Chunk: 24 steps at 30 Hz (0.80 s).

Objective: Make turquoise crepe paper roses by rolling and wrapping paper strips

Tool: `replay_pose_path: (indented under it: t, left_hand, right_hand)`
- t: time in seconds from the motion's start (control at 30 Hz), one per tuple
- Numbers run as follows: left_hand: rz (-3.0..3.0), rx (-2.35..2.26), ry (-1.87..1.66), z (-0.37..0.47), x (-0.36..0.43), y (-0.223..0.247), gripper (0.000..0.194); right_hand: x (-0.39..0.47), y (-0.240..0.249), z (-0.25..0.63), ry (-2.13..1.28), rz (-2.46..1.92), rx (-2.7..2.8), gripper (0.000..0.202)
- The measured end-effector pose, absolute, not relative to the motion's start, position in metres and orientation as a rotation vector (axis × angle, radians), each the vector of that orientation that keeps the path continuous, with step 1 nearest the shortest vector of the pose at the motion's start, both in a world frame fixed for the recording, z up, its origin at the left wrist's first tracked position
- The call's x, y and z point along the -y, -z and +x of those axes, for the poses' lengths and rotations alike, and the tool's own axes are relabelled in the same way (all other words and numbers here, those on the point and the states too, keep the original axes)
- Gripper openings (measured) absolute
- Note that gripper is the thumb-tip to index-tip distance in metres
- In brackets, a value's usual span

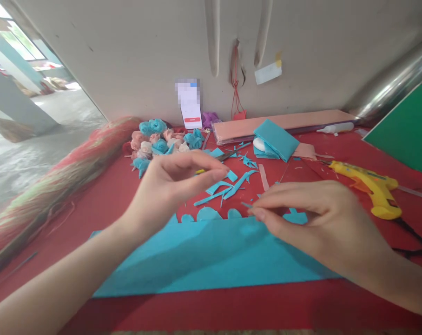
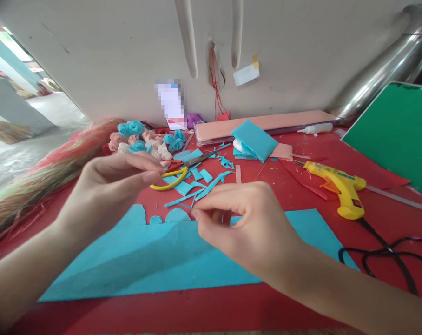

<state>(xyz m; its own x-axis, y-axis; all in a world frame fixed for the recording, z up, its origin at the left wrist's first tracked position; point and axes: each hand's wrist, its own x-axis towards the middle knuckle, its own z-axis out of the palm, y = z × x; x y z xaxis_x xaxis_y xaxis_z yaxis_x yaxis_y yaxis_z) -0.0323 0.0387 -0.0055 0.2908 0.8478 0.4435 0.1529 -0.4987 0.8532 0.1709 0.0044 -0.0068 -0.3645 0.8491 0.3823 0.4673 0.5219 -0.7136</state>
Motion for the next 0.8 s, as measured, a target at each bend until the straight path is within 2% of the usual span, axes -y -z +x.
replay_pose_path:
  t: [0.07,0.13,0.23,0.47,0.8]
  left_hand:
    - [1.999,-0.970,-1.140,-0.044,-0.046,0.003,0.005]
    - [2.324,-1.046,-0.866,-0.057,-0.049,0.008,0.010]
    - [2.429,-1.119,-0.731,-0.078,-0.043,0.026,0.013]
    - [2.559,-1.342,-0.610,-0.111,-0.022,0.065,0.017]
    - [2.611,-1.312,-0.595,-0.110,-0.023,0.069,0.011]
  right_hand:
    - [-0.010,0.012,0.173,-0.940,-1.138,2.138,0.019]
    - [-0.016,0.019,0.174,-1.222,-1.184,2.278,0.020]
    - [-0.021,0.030,0.174,-1.404,-1.178,2.372,0.018]
    - [-0.015,0.039,0.174,-1.451,-1.188,2.415,0.021]
    - [-0.021,0.049,0.173,-1.536,-1.252,2.404,0.015]
